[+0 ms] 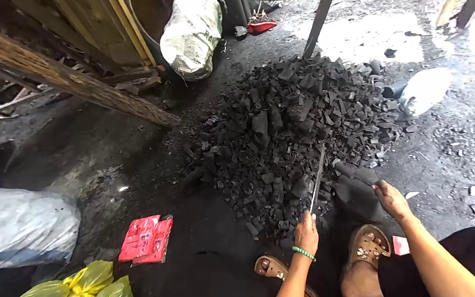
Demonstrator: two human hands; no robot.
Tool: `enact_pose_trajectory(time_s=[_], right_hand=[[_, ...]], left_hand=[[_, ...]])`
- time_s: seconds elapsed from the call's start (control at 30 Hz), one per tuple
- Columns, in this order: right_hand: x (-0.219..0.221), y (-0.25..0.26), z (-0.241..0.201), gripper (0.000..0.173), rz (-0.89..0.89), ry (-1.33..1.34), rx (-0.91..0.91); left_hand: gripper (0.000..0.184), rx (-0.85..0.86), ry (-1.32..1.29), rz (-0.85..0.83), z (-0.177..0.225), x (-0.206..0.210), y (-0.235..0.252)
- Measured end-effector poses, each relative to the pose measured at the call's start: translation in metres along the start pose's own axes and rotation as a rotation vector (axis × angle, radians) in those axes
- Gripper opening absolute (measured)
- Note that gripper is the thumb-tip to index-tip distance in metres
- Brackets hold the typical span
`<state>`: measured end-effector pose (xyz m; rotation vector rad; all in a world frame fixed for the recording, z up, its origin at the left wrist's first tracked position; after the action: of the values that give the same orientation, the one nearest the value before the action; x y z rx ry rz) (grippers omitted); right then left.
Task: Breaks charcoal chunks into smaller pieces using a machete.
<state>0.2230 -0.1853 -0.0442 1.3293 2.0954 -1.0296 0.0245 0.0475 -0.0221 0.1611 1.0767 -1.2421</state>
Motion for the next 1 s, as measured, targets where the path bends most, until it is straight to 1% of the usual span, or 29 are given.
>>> enact_pose_trajectory(time_s=[0.07, 0.1, 0.17, 0.2, 0.23, 0.27, 0.3, 0.33, 0.37, 0.4, 0.43, 0.47, 0.5, 0.53, 0.57, 0.6, 0.63, 0.73, 0.8, 0.83, 0.9, 0.93, 0.97, 1.0], right_hand=[[0.007, -0.009, 0.022, 0.038, -0.072, -0.114, 0.071], [0.012, -0.013, 0.025, 0.039, -0.086, -0.15, 0.099], [0.018, -0.018, 0.02, 0.037, -0.033, -0.194, 0.086], [0.019, -0.019, 0.016, 0.035, 0.016, -0.209, 0.065], [0.019, -0.018, 0.012, 0.033, 0.059, -0.217, 0.048], [0.02, -0.016, 0.009, 0.031, 0.092, -0.221, 0.037], [0.021, -0.014, 0.009, 0.03, 0.109, -0.218, 0.04], [0.021, -0.012, 0.009, 0.029, 0.119, -0.211, 0.046], [0.022, -0.011, 0.01, 0.028, 0.13, -0.194, 0.047], [0.023, -0.011, 0.012, 0.028, 0.132, -0.182, 0.053], [0.023, -0.011, 0.014, 0.028, 0.13, -0.177, 0.057], [0.022, -0.009, 0.014, 0.028, 0.125, -0.172, 0.06], [0.022, -0.008, 0.014, 0.028, 0.122, -0.166, 0.064], [0.023, -0.008, 0.015, 0.029, 0.114, -0.161, 0.076], [0.024, -0.009, 0.015, 0.029, 0.11, -0.158, 0.088], [0.023, -0.009, 0.015, 0.029, 0.11, -0.155, 0.099], [0.022, -0.008, 0.015, 0.028, 0.117, -0.152, 0.101], [0.028, -0.008, 0.009, 0.026, 0.149, -0.125, 0.066], [0.031, -0.007, 0.004, 0.026, 0.158, -0.103, 0.048], [0.033, -0.006, 0.004, 0.026, 0.158, -0.098, 0.045], [0.034, -0.004, 0.002, 0.025, 0.16, -0.097, 0.041], [0.034, -0.004, 0.002, 0.025, 0.169, -0.092, 0.037], [0.034, -0.004, 0.002, 0.024, 0.172, -0.093, 0.037], [0.034, -0.004, 0.002, 0.024, 0.17, -0.093, 0.04]], left_hand=[[0.043, 0.035, 0.096, -0.106, 0.013, 0.017, 0.003], [0.043, 0.043, 0.143, -0.168, 0.018, 0.023, 0.005], [0.044, 0.055, 0.21, -0.239, 0.032, 0.024, 0.007], [0.043, 0.07, 0.218, -0.218, 0.041, 0.019, 0.006], [0.041, 0.115, 0.199, -0.122, 0.053, 0.009, 0.004], [0.037, 0.208, 0.134, 0.073, 0.067, -0.005, -0.001], [0.031, 0.339, 0.039, 0.335, 0.081, -0.021, -0.008], [0.027, 0.441, -0.054, 0.532, 0.091, -0.033, -0.014], [0.028, 0.499, -0.137, 0.636, 0.096, -0.038, -0.016], [0.029, 0.512, -0.171, 0.661, 0.096, -0.037, -0.015], [0.03, 0.477, -0.142, 0.621, 0.09, -0.029, -0.01], [0.032, 0.383, -0.04, 0.489, 0.078, -0.015, -0.001], [0.036, 0.223, 0.125, 0.235, 0.061, 0.005, 0.009], [0.043, 0.047, 0.291, -0.088, 0.04, 0.027, 0.016], [0.046, -0.064, 0.383, -0.289, 0.024, 0.042, 0.017], [0.047, -0.111, 0.421, -0.36, 0.019, 0.048, 0.015], [0.047, -0.119, 0.427, -0.356, 0.021, 0.047, 0.013], [0.047, -0.085, 0.38, -0.266, 0.037, 0.029, 0.009], [0.044, 0.005, 0.324, -0.133, 0.055, 0.011, 0.009], [0.04, 0.094, 0.259, 0.011, 0.065, 0.001, 0.007], [0.03, 0.338, 0.105, 0.387, 0.083, -0.017, -0.004], [0.027, 0.422, 0.06, 0.501, 0.086, -0.019, -0.009], [0.027, 0.443, 0.053, 0.509, 0.082, -0.012, -0.009], [0.03, 0.386, 0.104, 0.398, 0.073, 0.001, -0.005]])
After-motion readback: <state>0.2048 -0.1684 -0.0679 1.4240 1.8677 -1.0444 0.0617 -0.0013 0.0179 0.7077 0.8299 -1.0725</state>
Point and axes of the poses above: each hand's wrist, its own y-axis towards the middle knuckle, its own x-axis out of the palm, z = x × y, the point moved 8 cm from there along y, towards the middle knuckle, and after that the axes turned 10 degrees about y, right-handed, at the moved point
